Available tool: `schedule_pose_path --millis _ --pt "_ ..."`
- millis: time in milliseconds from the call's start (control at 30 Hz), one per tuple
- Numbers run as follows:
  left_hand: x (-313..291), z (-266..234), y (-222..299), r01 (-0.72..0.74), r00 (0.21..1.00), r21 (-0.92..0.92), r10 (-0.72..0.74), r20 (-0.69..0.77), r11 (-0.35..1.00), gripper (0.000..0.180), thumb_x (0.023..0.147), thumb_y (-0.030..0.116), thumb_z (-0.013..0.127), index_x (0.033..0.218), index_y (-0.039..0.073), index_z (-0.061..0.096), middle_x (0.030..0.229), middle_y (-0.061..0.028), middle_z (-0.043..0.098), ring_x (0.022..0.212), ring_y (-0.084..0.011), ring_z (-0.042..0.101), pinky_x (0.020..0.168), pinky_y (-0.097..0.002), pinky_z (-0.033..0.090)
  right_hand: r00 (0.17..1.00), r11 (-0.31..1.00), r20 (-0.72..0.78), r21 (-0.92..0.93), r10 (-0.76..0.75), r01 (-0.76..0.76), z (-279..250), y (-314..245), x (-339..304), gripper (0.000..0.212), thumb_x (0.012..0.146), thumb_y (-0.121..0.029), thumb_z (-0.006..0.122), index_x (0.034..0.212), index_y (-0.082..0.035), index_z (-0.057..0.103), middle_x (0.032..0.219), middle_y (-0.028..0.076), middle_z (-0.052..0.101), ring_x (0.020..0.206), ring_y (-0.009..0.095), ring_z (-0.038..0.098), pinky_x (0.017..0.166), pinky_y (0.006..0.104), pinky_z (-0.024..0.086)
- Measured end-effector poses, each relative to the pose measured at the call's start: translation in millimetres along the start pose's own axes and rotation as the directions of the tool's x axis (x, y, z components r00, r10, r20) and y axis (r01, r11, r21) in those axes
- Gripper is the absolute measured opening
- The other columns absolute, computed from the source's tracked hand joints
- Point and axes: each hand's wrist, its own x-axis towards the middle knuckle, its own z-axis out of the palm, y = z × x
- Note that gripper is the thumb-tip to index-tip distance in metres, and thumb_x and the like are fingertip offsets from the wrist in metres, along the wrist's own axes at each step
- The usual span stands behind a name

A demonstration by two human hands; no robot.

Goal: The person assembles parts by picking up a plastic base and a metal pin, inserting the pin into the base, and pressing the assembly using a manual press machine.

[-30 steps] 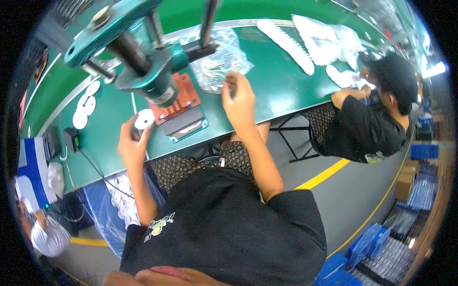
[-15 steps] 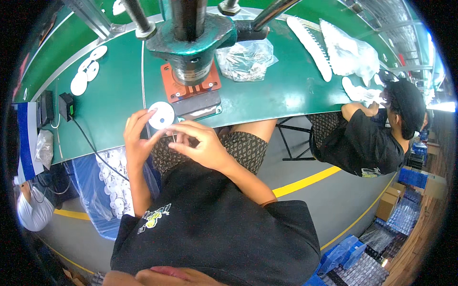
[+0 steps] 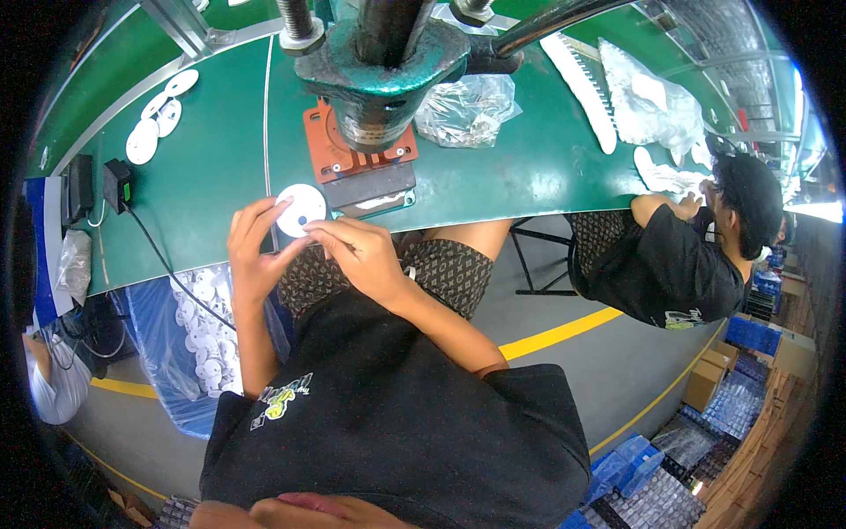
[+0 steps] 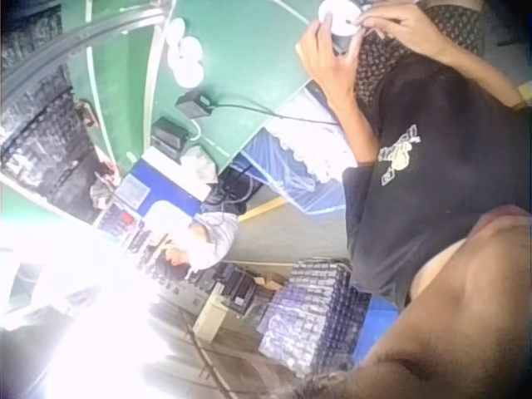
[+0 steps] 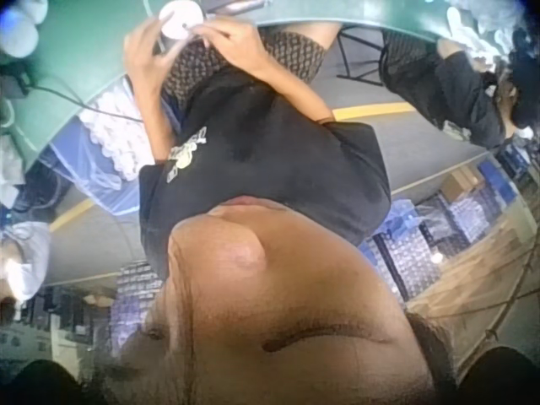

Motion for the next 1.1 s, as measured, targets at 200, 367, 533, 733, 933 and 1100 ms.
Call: schedule_pose_path --millis 200,367,533,733,933,1100 --pt "1 2 -1 0.000 1.000 0.012 0.000 0.009 1.000 0.056 0.062 0.017 0.085 0.116 0.009 0.069 0.116 -0.0105 0.065 0.102 -0.0300 0.060 0.087 -0.0377 0.047 0.951 0.901 -0.033 -0.332 -0.307 0.279 6 3 6 0.018 0.089 -0.006 0.067 0.106 -0.001 0.070 0.074 0.009 0.066 0.061 0.017 0.062 0.055 0.0292 0.049" --pt "7 2 0 -0.035 0.999 0.010 0.035 -0.038 0.999 0.049 0.065 0.018 0.084 0.110 0.007 0.070 0.123 -0.0094 0.065 0.105 -0.0279 0.062 0.084 -0.0363 0.047 0.934 0.717 0.097 -0.615 -0.344 0.328 7 -9 10 0.034 0.085 -0.010 0.070 0.118 -0.004 0.065 0.070 0.008 0.065 0.060 0.023 0.064 0.053 0.0328 0.051" --pt "6 1 2 -0.013 1.000 -0.033 0.013 -0.002 0.999 0.041 0.065 0.008 0.082 0.105 0.005 0.071 0.114 -0.0114 0.069 0.112 -0.0300 0.063 0.088 -0.0375 0.047 0.962 0.864 0.023 -0.433 -0.272 0.255 -16 -25 0 0.036 0.085 -0.012 0.072 0.119 -0.003 0.064 0.062 0.006 0.060 0.048 0.018 0.057 0.047 0.0314 0.046" --pt "24 4 38 -0.184 0.980 -0.157 0.168 -0.107 0.970 0.032 0.063 0.006 0.083 0.094 0.004 0.072 0.112 -0.0111 0.069 0.113 -0.0330 0.062 0.096 -0.0432 0.047 0.946 0.955 -0.322 -0.266 0.037 -0.128 -59 -4 -29 0.020 0.090 -0.009 0.065 0.110 -0.003 0.068 0.076 0.011 0.068 0.054 0.010 0.056 0.051 0.0258 0.045" --pt "66 30 72 -0.448 0.889 -0.148 0.422 -0.181 0.882 0.030 0.063 0.011 0.084 0.090 0.005 0.072 0.096 -0.0071 0.071 0.098 -0.0291 0.067 0.092 -0.0470 0.051 0.902 0.934 -0.399 -0.356 -0.163 0.011 -93 -29 -11 0.019 0.090 -0.003 0.064 0.108 -0.003 0.069 0.075 0.008 0.068 0.054 0.007 0.057 0.051 0.0234 0.045" --pt "59 24 72 -0.499 0.849 -0.078 0.469 -0.245 0.863 0.029 0.063 0.010 0.084 0.090 0.007 0.073 0.097 -0.0064 0.070 0.098 -0.0266 0.065 0.093 -0.0476 0.050 0.446 0.706 -0.554 -0.468 -0.703 0.532 -158 -110 57 0.014 0.090 -0.003 0.062 0.101 0.002 0.069 0.086 0.008 0.069 0.060 0.013 0.061 0.054 0.0267 0.048"
